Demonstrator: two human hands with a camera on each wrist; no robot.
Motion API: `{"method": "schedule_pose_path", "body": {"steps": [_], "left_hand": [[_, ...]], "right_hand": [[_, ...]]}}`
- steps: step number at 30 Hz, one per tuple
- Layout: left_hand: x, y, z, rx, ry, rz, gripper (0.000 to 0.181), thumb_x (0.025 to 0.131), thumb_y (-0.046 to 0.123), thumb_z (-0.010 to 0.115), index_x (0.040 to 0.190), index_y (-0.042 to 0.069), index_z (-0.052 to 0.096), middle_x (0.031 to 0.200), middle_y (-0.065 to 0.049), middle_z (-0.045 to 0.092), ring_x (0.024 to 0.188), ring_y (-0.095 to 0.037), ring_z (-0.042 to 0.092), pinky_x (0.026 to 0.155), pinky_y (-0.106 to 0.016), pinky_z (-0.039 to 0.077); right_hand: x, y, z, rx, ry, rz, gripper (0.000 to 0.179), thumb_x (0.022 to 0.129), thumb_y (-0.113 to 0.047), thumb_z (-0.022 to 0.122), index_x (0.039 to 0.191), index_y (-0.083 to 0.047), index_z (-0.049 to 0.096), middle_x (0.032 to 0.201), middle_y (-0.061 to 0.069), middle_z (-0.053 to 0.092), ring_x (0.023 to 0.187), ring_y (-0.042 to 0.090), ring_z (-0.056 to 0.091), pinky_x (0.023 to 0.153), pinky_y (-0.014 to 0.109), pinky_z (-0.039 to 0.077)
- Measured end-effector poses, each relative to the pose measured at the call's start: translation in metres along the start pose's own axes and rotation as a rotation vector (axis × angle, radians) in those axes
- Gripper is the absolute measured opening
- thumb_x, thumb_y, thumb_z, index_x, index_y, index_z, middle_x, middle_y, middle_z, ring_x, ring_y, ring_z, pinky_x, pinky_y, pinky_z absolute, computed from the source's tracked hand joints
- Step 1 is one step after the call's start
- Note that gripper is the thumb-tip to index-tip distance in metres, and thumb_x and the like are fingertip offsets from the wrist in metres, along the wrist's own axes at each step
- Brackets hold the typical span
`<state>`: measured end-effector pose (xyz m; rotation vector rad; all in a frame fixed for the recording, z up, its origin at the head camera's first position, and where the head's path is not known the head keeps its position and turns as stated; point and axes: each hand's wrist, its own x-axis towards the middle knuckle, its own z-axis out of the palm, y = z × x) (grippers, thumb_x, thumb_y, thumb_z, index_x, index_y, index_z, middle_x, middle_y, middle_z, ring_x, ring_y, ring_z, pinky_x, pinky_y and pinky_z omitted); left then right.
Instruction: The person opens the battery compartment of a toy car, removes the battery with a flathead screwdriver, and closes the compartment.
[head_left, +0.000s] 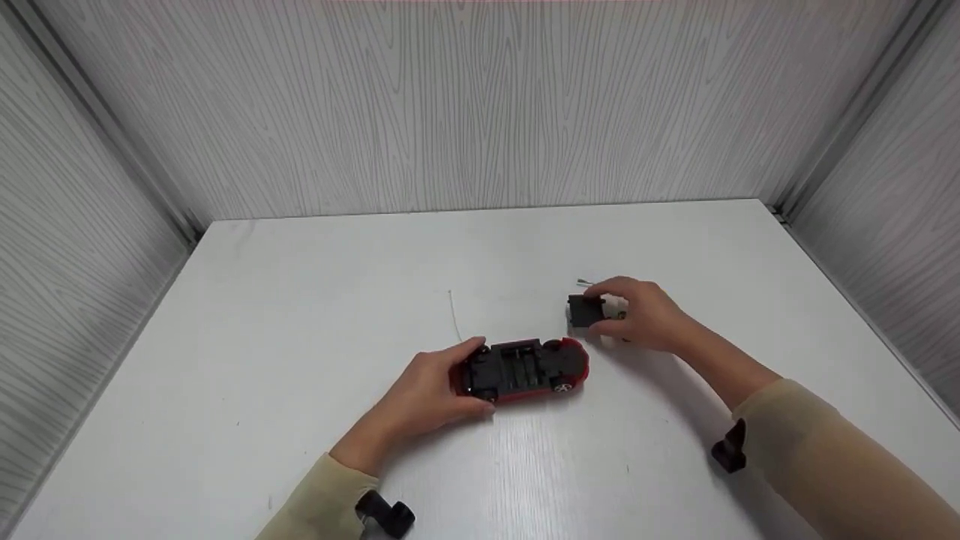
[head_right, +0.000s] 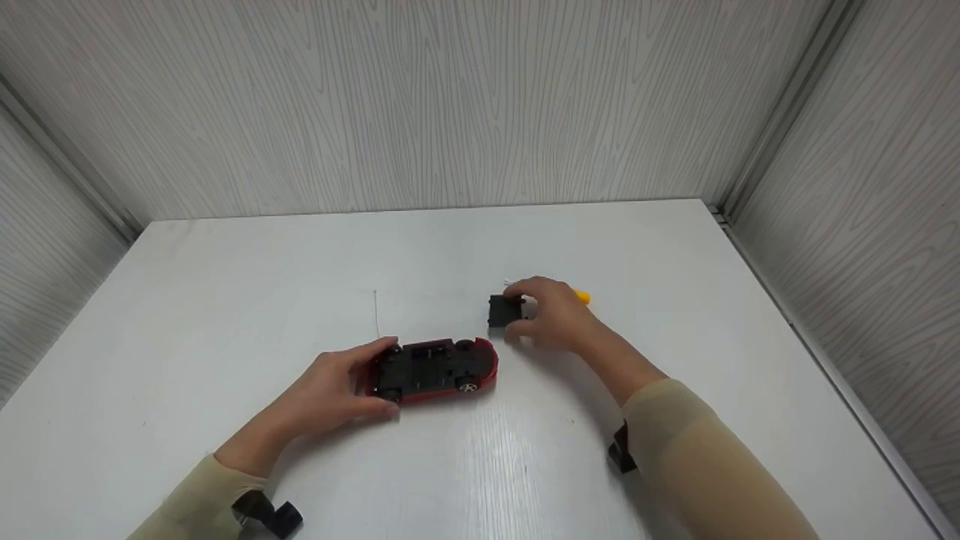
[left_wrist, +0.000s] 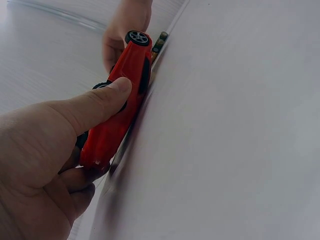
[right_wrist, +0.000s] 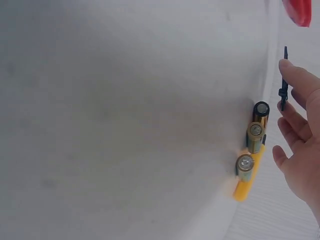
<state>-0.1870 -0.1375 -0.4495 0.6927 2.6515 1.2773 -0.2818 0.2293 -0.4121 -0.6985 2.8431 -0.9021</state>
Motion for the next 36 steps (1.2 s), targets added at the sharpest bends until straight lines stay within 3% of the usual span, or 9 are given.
{"method": "schedule_pose_path", "body": {"steps": [9,19,24,30,36], "left_hand": [[0.001,0.001,0.000,-0.002,-0.006,-0.005,0.095,0.080,0.033,0.095,0.161,0.014,0.048,0.149,-0.004,0.062,0.132,-0.016,0.058,0.114,-0.043,0.044],[0.002,0.002,-0.001,0.002,-0.012,-0.013,0.095,0.081,0.034,0.095,0.162,0.015,0.047,0.150,-0.004,0.061,0.135,-0.017,0.057,0.115,-0.043,0.043],[0.001,0.002,-0.001,-0.003,-0.010,-0.015,0.095,0.081,0.033,0.095,0.162,0.015,0.047,0.149,-0.003,0.061,0.132,-0.017,0.058,0.114,-0.043,0.043],[0.000,0.002,-0.001,-0.006,-0.011,-0.019,0.094,0.082,0.033,0.095,0.161,0.015,0.048,0.149,-0.004,0.062,0.129,-0.017,0.059,0.113,-0.043,0.044],[0.000,0.001,-0.001,0.008,-0.001,0.008,0.093,0.081,0.031,0.095,0.160,0.014,0.049,0.147,-0.004,0.063,0.129,-0.016,0.060,0.113,-0.042,0.044]], "right_hand": [[-0.009,-0.013,-0.006,0.117,0.056,-0.049,0.047,0.090,-0.014,0.086,0.134,-0.015,0.071,0.131,0.006,0.069,0.115,0.035,0.067,0.090,0.049,0.057],[-0.016,-0.037,-0.005,0.112,0.122,-0.182,0.049,0.085,-0.007,0.089,0.131,-0.014,0.073,0.127,-0.003,0.072,0.113,0.020,0.065,0.086,0.042,0.050],[-0.019,-0.051,0.001,0.114,0.098,-0.205,0.050,0.084,-0.012,0.091,0.130,-0.017,0.072,0.124,-0.008,0.072,0.117,0.016,0.064,0.087,0.045,0.051],[-0.023,-0.066,0.012,0.099,0.045,-0.251,0.052,0.083,-0.018,0.094,0.130,-0.018,0.072,0.123,-0.008,0.071,0.111,0.026,0.064,0.087,0.052,0.053],[-0.025,-0.076,0.022,0.096,-0.003,-0.271,0.051,0.085,-0.021,0.092,0.132,-0.018,0.071,0.129,-0.008,0.070,0.113,0.027,0.066,0.090,0.053,0.054]]}}
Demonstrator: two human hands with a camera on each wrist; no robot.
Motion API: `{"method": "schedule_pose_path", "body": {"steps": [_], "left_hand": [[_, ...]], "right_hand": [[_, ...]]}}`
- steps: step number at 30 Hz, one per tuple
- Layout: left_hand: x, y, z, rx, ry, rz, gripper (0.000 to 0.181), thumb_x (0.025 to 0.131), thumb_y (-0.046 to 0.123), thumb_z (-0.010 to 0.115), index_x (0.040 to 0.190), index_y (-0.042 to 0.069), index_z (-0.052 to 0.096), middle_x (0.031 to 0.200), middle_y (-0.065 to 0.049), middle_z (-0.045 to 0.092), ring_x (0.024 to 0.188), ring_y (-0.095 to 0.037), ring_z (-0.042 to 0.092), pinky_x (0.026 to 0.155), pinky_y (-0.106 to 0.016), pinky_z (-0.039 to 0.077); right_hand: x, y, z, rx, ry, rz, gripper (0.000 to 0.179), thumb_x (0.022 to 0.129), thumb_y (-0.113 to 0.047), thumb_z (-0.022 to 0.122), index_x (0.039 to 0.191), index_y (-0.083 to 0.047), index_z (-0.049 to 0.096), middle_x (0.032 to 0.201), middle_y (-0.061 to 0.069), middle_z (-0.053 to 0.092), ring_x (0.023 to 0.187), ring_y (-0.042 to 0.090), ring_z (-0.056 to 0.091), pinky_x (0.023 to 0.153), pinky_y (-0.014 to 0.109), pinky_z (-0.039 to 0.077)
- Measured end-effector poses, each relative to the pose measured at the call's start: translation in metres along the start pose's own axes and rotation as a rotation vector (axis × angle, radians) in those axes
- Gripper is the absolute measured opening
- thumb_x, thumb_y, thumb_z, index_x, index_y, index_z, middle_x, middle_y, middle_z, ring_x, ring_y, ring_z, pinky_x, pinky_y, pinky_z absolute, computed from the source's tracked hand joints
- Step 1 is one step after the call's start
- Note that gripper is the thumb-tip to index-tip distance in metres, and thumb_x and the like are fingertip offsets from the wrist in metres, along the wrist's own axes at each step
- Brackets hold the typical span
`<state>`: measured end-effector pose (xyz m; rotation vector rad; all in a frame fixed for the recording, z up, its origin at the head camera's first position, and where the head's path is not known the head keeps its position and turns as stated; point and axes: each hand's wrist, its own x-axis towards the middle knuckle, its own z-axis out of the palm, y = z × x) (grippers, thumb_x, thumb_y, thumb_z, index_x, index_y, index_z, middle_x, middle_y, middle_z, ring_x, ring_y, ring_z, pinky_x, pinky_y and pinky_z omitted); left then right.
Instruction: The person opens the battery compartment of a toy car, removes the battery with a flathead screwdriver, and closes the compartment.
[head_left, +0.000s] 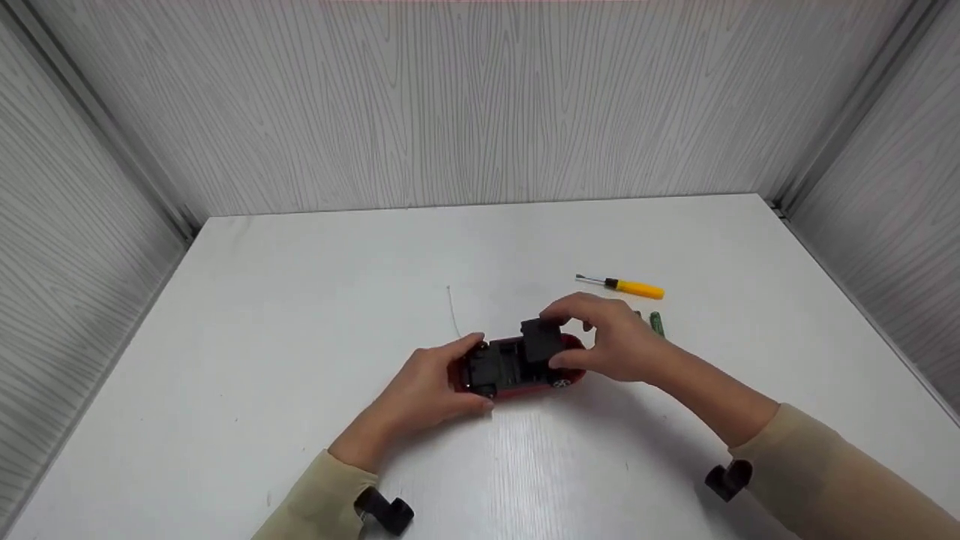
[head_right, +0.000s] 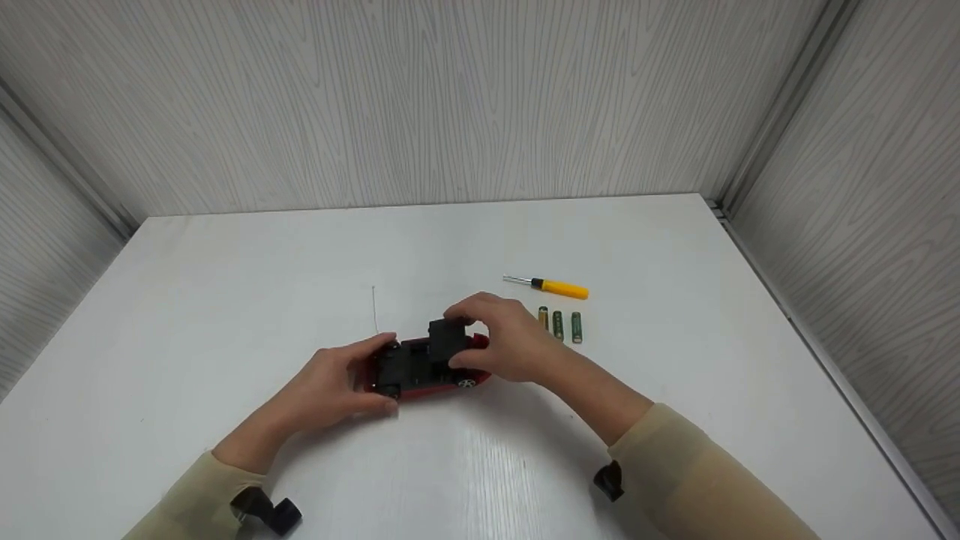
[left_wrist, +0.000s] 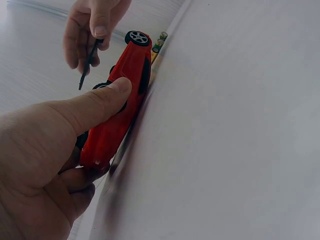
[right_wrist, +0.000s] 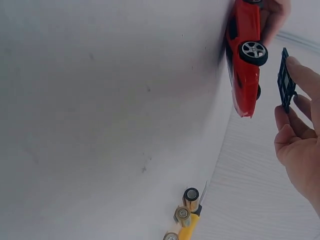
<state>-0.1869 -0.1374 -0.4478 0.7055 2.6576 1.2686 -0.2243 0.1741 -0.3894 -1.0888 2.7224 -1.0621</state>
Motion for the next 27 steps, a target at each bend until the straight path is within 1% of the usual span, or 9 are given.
{"method": "schedule_pose_path", "body": {"steps": [4,8,10,16,23,27], "left_hand": [[-0.001,0.000,0.001,-0.009,-0.004,-0.007,0.093,0.082,0.032,0.095,0.161,0.014,0.049,0.149,-0.004,0.062,0.133,-0.016,0.058,0.114,-0.041,0.043],[0.000,0.000,0.002,-0.014,-0.006,-0.014,0.094,0.082,0.033,0.095,0.161,0.014,0.048,0.150,-0.004,0.061,0.135,-0.017,0.057,0.116,-0.042,0.042],[0.000,0.000,0.002,-0.004,-0.003,-0.007,0.094,0.082,0.033,0.095,0.161,0.014,0.049,0.150,-0.004,0.061,0.135,-0.017,0.057,0.116,-0.042,0.042],[-0.001,-0.002,0.001,0.000,0.005,0.002,0.094,0.081,0.035,0.095,0.161,0.013,0.049,0.151,-0.004,0.061,0.136,-0.016,0.056,0.116,-0.041,0.042],[-0.001,0.000,0.001,-0.001,0.000,-0.001,0.095,0.082,0.035,0.094,0.161,0.013,0.047,0.152,-0.004,0.059,0.137,-0.016,0.055,0.116,-0.041,0.042],[-0.001,0.000,0.001,0.000,-0.004,0.002,0.094,0.082,0.034,0.094,0.161,0.012,0.048,0.152,-0.005,0.059,0.137,-0.017,0.056,0.116,-0.042,0.042]], "right_hand": [[-0.001,-0.002,0.007,-0.005,-0.028,-0.002,0.049,0.087,-0.023,0.091,0.132,-0.019,0.071,0.130,-0.008,0.070,0.114,0.025,0.066,0.091,0.052,0.055],[-0.001,-0.005,0.011,-0.024,-0.044,-0.002,0.049,0.086,-0.023,0.092,0.130,-0.019,0.072,0.130,-0.008,0.070,0.116,0.020,0.065,0.097,0.048,0.055],[0.000,-0.006,0.012,-0.024,-0.053,-0.001,0.049,0.086,-0.022,0.092,0.130,-0.018,0.072,0.130,-0.007,0.070,0.118,0.019,0.064,0.100,0.046,0.054],[0.005,-0.012,0.017,-0.020,-0.088,0.008,0.050,0.086,-0.020,0.091,0.131,-0.017,0.072,0.131,-0.003,0.068,0.121,0.021,0.062,0.103,0.047,0.053],[0.008,-0.010,0.022,-0.030,-0.093,0.004,0.050,0.085,-0.019,0.092,0.130,-0.016,0.073,0.131,0.000,0.068,0.122,0.022,0.062,0.104,0.048,0.051],[0.007,-0.008,0.025,-0.036,-0.099,0.010,0.050,0.085,-0.019,0.092,0.130,-0.017,0.073,0.131,-0.001,0.068,0.121,0.022,0.061,0.104,0.048,0.051]]}}
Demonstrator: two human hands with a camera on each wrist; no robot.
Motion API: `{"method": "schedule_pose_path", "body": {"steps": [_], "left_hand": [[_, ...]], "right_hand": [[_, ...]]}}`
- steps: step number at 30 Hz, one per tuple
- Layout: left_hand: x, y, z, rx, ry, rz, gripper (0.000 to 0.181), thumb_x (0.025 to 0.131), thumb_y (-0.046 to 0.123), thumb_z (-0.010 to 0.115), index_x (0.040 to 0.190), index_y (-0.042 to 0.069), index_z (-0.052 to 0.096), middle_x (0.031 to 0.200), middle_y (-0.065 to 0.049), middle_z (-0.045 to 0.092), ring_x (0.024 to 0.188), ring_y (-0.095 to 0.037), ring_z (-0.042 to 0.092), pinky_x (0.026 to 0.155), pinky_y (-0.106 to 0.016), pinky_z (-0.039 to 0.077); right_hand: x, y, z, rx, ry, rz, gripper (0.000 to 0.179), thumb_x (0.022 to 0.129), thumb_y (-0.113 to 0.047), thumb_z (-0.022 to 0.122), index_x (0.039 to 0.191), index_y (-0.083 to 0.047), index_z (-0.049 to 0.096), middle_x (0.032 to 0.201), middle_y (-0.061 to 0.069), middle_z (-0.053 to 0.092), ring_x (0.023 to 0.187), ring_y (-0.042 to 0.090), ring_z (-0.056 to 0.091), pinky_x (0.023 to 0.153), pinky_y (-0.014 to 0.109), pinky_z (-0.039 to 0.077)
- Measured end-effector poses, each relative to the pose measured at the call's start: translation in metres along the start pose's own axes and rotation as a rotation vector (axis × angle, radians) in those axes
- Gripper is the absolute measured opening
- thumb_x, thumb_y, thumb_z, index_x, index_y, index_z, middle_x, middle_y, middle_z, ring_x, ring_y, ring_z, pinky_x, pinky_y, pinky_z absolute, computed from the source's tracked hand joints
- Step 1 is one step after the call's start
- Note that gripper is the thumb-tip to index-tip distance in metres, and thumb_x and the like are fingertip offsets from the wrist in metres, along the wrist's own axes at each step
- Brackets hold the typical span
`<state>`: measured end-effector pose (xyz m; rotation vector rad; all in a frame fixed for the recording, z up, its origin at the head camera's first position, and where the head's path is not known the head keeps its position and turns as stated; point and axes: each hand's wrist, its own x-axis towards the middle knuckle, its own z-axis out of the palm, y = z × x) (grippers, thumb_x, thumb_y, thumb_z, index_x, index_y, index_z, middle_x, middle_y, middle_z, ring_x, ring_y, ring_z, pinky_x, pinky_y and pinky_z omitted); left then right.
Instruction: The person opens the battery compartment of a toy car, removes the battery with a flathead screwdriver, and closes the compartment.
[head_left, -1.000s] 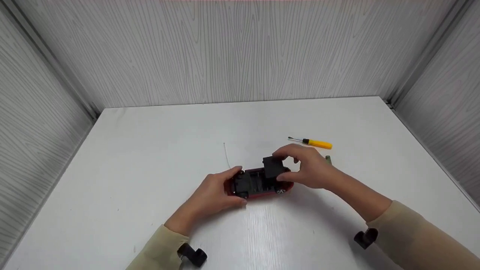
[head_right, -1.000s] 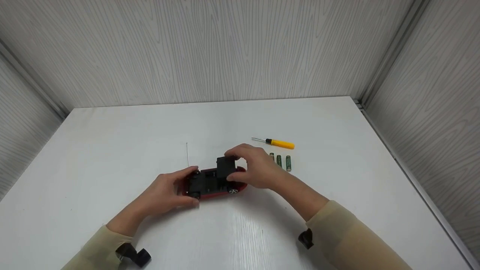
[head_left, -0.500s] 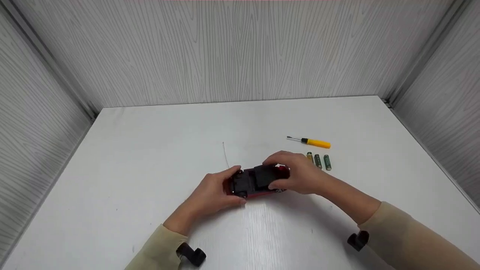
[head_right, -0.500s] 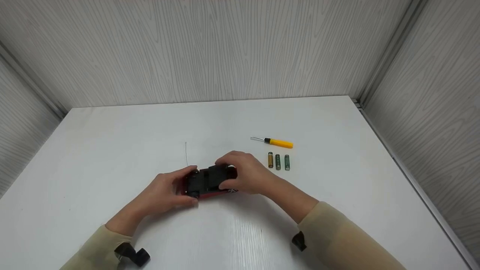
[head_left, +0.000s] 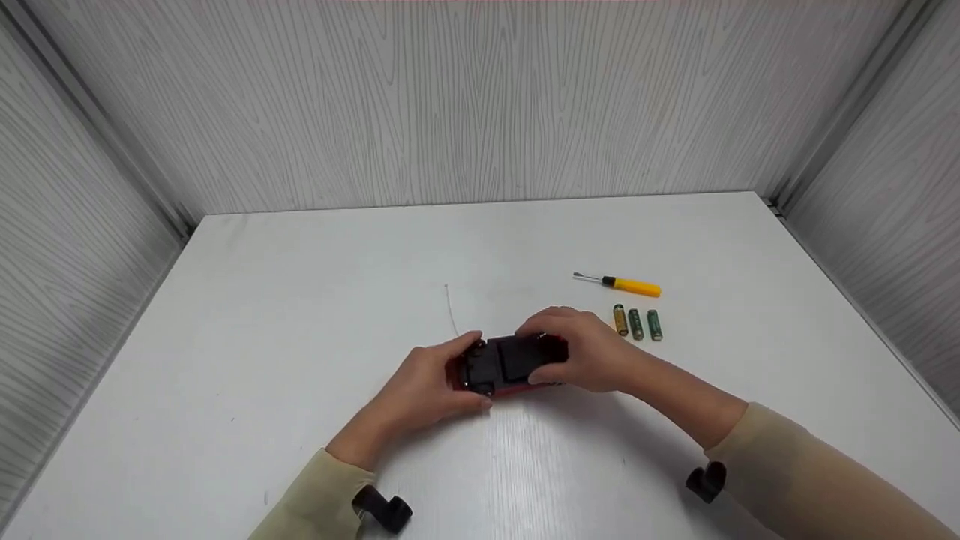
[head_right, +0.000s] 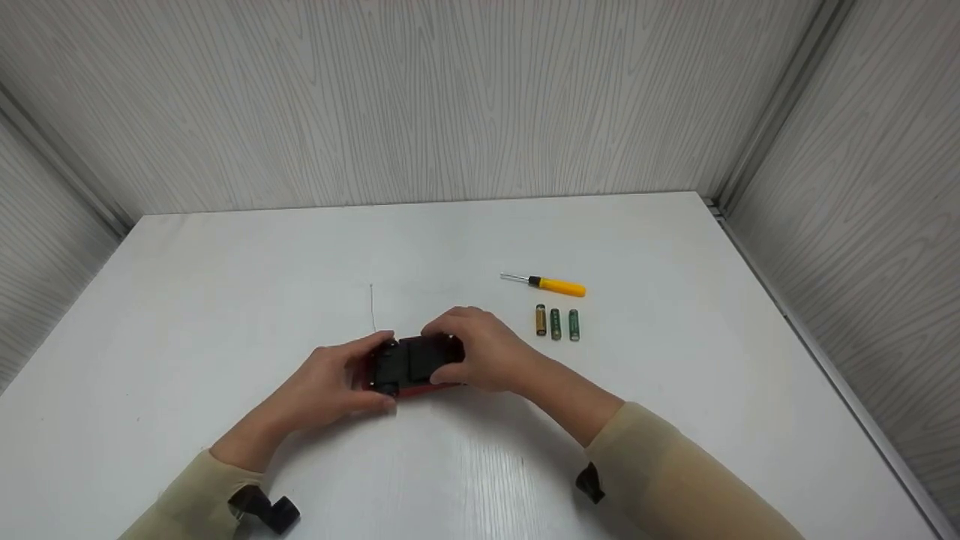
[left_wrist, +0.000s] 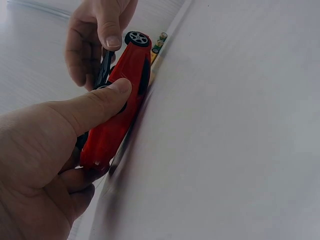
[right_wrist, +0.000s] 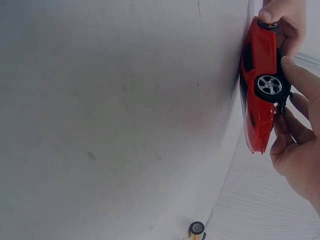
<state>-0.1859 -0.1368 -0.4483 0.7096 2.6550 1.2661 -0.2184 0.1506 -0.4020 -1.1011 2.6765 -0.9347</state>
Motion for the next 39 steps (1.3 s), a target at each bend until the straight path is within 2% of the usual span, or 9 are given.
{"method": "schedule_pose_path", "body": {"steps": [13,39], "left_hand": [[0.0001,-0.0013,0.0011,-0.003,0.022,0.044,0.093,0.081,0.034,0.095,0.159,0.009,0.051,0.147,-0.007,0.064,0.130,-0.020,0.061,0.112,-0.045,0.046],[-0.0002,-0.0027,0.0012,0.000,0.016,0.032,0.093,0.082,0.034,0.095,0.159,0.009,0.050,0.148,-0.008,0.062,0.133,-0.021,0.059,0.114,-0.045,0.044]], "right_hand": [[-0.0013,0.0022,0.0029,0.011,0.015,-0.031,0.049,0.085,-0.020,0.092,0.130,-0.017,0.073,0.129,-0.005,0.069,0.121,0.020,0.061,0.102,0.046,0.052],[0.0034,0.0006,0.0047,-0.011,-0.002,-0.015,0.049,0.085,-0.021,0.092,0.130,-0.017,0.073,0.130,-0.002,0.069,0.123,0.022,0.061,0.104,0.048,0.051]]}}
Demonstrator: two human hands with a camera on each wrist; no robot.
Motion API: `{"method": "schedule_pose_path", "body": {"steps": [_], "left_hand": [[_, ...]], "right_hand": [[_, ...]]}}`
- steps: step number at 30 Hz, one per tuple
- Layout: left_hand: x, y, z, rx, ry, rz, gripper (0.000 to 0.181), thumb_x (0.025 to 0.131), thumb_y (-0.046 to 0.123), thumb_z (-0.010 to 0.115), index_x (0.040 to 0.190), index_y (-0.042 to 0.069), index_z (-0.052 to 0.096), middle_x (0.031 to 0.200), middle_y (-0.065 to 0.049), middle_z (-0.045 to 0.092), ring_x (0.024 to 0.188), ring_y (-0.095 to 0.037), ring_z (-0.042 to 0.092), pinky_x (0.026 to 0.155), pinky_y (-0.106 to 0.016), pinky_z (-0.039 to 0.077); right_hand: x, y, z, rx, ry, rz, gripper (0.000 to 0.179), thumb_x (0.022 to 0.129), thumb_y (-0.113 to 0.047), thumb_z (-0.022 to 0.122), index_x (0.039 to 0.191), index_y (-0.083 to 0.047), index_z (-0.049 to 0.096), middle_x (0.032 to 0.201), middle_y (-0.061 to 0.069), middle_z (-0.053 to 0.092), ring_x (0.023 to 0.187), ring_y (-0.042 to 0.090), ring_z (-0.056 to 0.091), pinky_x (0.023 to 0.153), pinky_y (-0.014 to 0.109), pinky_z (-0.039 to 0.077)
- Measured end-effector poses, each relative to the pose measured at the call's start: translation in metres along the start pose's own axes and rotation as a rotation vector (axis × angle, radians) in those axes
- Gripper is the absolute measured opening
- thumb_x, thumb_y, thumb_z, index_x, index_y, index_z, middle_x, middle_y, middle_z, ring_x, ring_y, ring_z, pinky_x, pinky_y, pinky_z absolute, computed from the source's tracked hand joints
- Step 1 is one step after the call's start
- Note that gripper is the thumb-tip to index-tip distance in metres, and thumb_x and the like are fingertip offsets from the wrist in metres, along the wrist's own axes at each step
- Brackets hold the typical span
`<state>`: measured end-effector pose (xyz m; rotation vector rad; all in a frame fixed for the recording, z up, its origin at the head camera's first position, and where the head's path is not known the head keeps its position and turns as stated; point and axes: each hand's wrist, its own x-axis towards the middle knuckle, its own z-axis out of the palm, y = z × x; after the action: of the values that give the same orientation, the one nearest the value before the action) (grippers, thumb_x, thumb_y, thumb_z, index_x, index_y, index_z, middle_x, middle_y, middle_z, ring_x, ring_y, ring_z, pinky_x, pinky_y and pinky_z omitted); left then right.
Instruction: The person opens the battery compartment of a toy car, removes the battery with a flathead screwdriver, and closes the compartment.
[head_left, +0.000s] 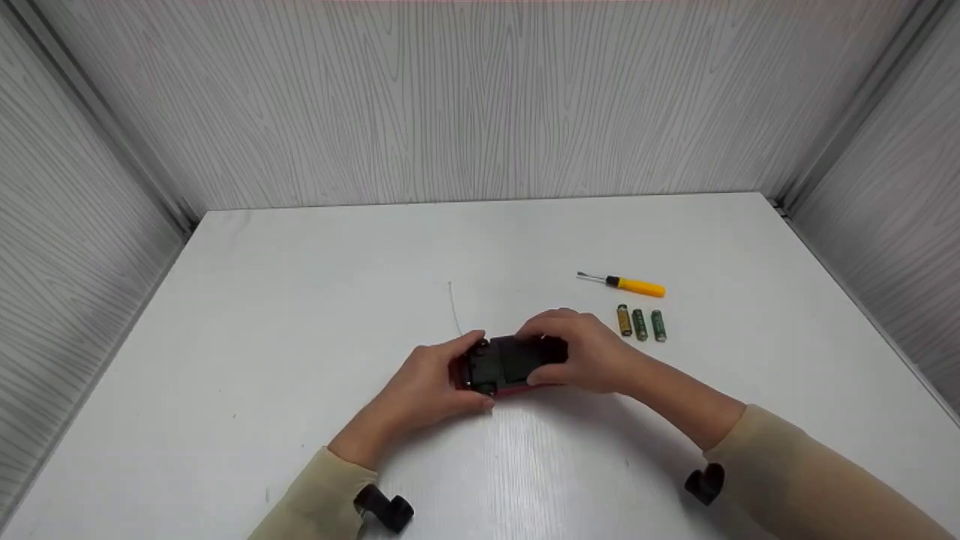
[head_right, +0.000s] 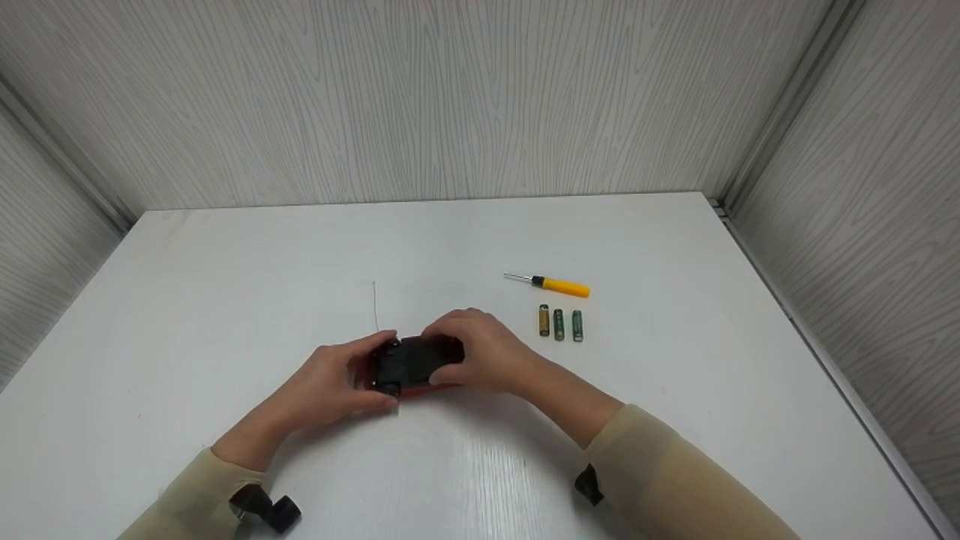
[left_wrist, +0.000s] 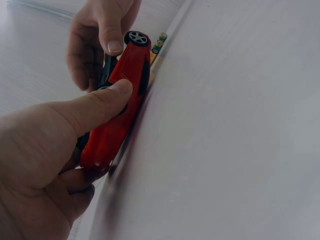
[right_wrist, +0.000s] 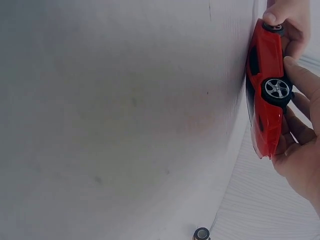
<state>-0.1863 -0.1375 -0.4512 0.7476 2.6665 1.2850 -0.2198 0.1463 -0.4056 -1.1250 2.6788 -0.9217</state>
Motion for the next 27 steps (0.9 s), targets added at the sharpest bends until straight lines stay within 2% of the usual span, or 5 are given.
{"method": "schedule_pose_path", "body": {"steps": [12,18,25,27], "left_hand": [[0.000,0.000,-0.001,0.027,-0.009,-0.014,0.094,0.082,0.036,0.094,0.161,0.012,0.048,0.151,-0.005,0.060,0.136,-0.018,0.057,0.116,-0.041,0.042],[0.001,0.001,0.000,0.009,-0.009,-0.018,0.095,0.081,0.035,0.095,0.160,0.011,0.049,0.151,-0.005,0.061,0.136,-0.019,0.057,0.116,-0.043,0.043],[0.001,0.002,0.000,-0.002,-0.014,-0.042,0.095,0.081,0.033,0.095,0.161,0.014,0.048,0.152,-0.004,0.059,0.138,-0.019,0.055,0.117,-0.042,0.042],[0.000,0.002,0.000,0.006,-0.009,-0.029,0.094,0.081,0.033,0.095,0.160,0.013,0.049,0.151,-0.006,0.060,0.138,-0.020,0.056,0.116,-0.043,0.042]], "right_hand": [[0.000,0.000,0.003,-0.005,0.002,0.027,0.052,0.083,-0.022,0.094,0.131,-0.018,0.073,0.129,-0.003,0.069,0.124,0.022,0.059,0.104,0.048,0.051],[-0.004,0.004,-0.001,-0.006,0.022,-0.001,0.056,0.082,-0.026,0.095,0.133,-0.020,0.072,0.128,-0.004,0.069,0.125,0.023,0.058,0.107,0.050,0.049],[-0.010,0.015,-0.004,0.031,0.032,0.047,0.049,0.088,-0.030,0.090,0.133,-0.019,0.073,0.134,-0.002,0.068,0.129,0.025,0.057,0.108,0.051,0.049],[-0.012,0.018,-0.004,0.040,0.029,0.058,0.047,0.090,-0.031,0.088,0.133,-0.019,0.074,0.135,-0.002,0.067,0.131,0.025,0.057,0.109,0.051,0.048]]}}
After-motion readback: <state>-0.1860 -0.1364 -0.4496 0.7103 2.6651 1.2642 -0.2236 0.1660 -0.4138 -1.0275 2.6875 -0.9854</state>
